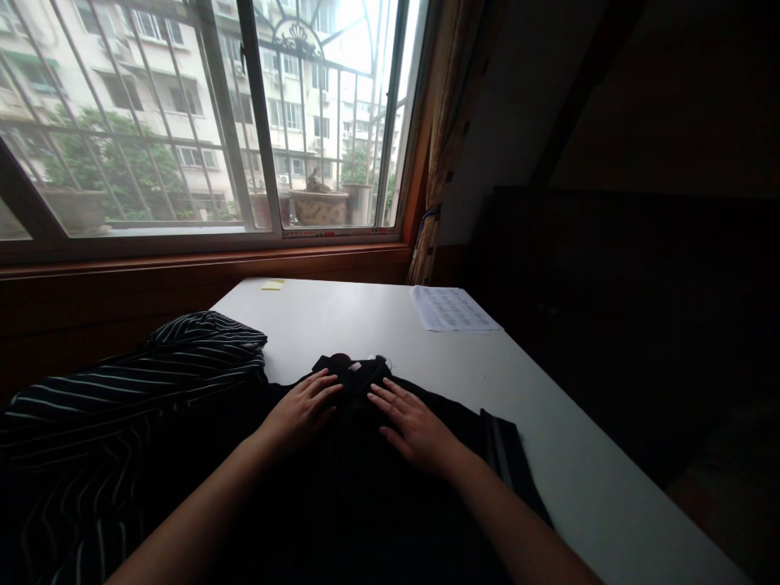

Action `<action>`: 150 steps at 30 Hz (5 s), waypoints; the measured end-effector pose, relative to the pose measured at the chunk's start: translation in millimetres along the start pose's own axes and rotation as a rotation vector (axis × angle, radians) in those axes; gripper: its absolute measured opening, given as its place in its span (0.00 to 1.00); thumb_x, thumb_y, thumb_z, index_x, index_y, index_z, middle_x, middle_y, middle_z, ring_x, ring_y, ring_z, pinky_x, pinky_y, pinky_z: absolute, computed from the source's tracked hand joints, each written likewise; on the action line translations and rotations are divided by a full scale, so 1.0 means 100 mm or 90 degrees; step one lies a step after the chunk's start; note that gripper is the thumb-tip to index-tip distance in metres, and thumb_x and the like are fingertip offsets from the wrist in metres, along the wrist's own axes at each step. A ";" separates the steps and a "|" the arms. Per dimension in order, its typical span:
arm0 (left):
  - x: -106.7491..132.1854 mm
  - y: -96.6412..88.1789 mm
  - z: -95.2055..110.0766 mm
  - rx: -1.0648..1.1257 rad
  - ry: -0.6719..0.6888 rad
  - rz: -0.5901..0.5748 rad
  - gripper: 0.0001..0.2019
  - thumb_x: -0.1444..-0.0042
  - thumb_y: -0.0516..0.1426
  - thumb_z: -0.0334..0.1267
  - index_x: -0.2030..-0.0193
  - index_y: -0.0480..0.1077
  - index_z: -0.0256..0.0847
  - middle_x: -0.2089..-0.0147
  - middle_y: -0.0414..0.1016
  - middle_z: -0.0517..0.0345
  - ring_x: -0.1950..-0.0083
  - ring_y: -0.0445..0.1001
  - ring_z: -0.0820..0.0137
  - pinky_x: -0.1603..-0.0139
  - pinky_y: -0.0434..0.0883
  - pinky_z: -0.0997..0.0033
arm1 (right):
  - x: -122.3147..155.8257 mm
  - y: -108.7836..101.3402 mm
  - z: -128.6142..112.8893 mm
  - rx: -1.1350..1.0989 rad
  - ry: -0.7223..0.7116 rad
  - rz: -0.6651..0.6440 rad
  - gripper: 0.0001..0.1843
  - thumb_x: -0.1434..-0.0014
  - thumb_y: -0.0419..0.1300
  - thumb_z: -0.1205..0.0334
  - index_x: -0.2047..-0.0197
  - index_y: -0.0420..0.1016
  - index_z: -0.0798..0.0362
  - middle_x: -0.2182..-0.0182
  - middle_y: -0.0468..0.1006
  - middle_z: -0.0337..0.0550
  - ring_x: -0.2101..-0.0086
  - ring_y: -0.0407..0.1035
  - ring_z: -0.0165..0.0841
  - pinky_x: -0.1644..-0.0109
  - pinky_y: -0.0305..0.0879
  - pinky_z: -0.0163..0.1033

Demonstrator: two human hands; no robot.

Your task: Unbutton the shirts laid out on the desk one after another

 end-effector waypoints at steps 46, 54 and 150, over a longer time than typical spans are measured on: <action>0.13 -0.01 -0.30 -0.033 -0.050 -0.130 0.26 0.31 0.48 0.54 0.28 0.51 0.57 0.25 0.47 0.56 0.25 0.47 0.57 0.28 0.47 0.44 | 0.30 0.01 1.00 0.083 0.255 0.042 0.26 0.31 0.49 0.46 0.33 0.63 0.42 0.32 0.59 0.44 0.33 0.52 0.43 0.31 0.50 0.58; 0.16 0.02 -0.32 -0.055 -0.062 -0.113 0.28 0.31 0.46 0.55 0.27 0.49 0.55 0.25 0.47 0.54 0.25 0.47 0.57 0.28 0.46 0.46 | 0.34 -0.03 1.05 0.057 0.221 0.079 0.25 0.32 0.50 0.46 0.36 0.66 0.44 0.34 0.64 0.45 0.35 0.56 0.42 0.32 0.54 0.56; 0.47 0.02 0.19 -0.116 -0.130 -0.165 0.32 0.31 0.40 0.57 0.26 0.48 0.44 0.24 0.40 0.52 0.24 0.42 0.58 0.26 0.45 0.49 | 0.51 0.06 0.38 0.089 0.241 -0.081 0.40 0.32 0.37 0.36 0.26 0.43 0.51 0.27 0.40 0.46 0.29 0.36 0.41 0.27 0.32 0.54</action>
Point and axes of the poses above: each hand's wrist, its own x-axis away from the middle knuckle, its own y-axis out of the palm, z = x × y, the point moved 5 cm from there along -x, towards the middle knuckle
